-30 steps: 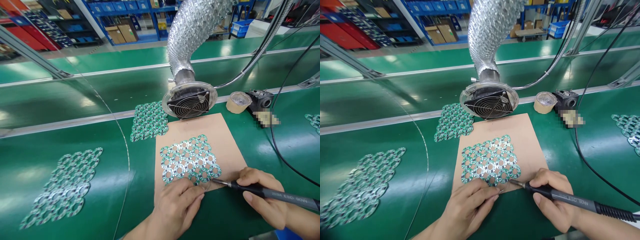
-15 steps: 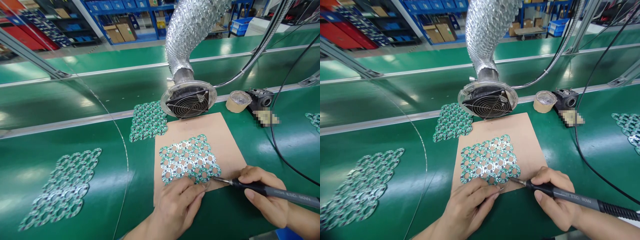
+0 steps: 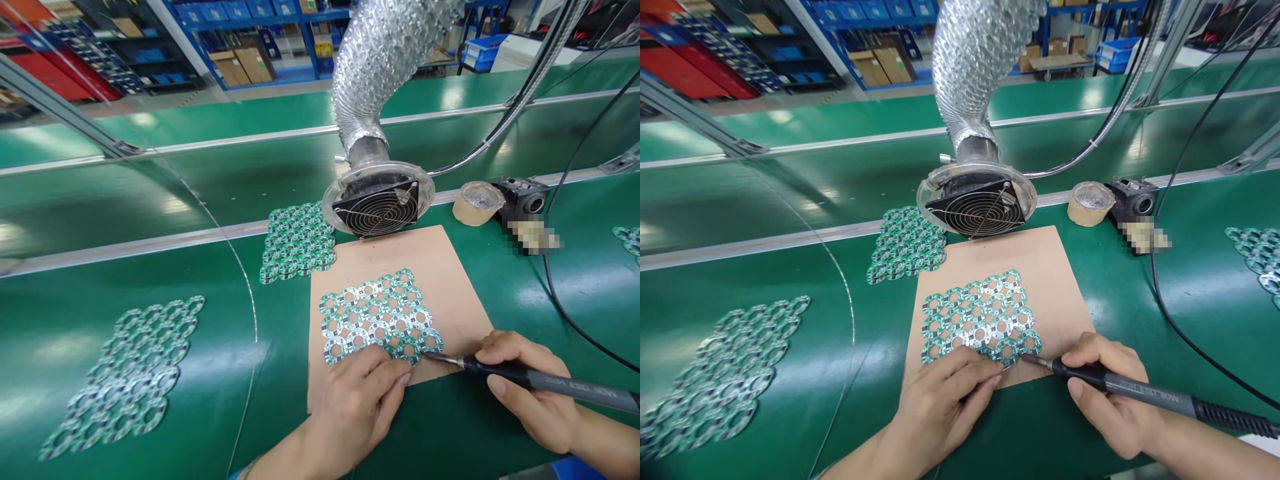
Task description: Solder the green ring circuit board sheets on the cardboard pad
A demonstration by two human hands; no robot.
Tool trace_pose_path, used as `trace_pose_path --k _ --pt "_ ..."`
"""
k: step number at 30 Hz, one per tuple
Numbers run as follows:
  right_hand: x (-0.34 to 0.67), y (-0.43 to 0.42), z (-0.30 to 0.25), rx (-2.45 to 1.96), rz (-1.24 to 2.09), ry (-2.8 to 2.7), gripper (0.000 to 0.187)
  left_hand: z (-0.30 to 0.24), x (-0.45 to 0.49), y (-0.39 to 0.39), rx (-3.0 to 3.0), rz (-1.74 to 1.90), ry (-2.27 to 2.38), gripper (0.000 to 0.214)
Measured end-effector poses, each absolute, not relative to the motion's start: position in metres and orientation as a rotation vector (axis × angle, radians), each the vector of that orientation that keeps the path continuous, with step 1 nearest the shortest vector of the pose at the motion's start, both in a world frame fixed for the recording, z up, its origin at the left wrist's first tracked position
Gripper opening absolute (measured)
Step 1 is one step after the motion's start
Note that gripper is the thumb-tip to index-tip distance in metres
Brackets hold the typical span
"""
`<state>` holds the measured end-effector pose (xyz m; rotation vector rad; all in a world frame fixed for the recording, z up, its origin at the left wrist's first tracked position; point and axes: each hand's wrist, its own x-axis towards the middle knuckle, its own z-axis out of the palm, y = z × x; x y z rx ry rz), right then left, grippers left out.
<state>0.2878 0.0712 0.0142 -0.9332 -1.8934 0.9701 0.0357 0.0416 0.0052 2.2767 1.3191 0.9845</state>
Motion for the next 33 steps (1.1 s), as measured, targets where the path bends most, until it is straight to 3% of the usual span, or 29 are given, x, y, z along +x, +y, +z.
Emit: trace_pose_path --k 20,33 --pt "0.265 0.072 0.017 -0.513 0.663 -2.103 0.033 0.016 0.021 0.034 2.294 0.952 1.381 0.011" --pt "0.266 0.07 0.016 -0.544 0.59 -2.148 0.032 0.014 0.022 0.035 2.336 0.949 1.395 0.011"
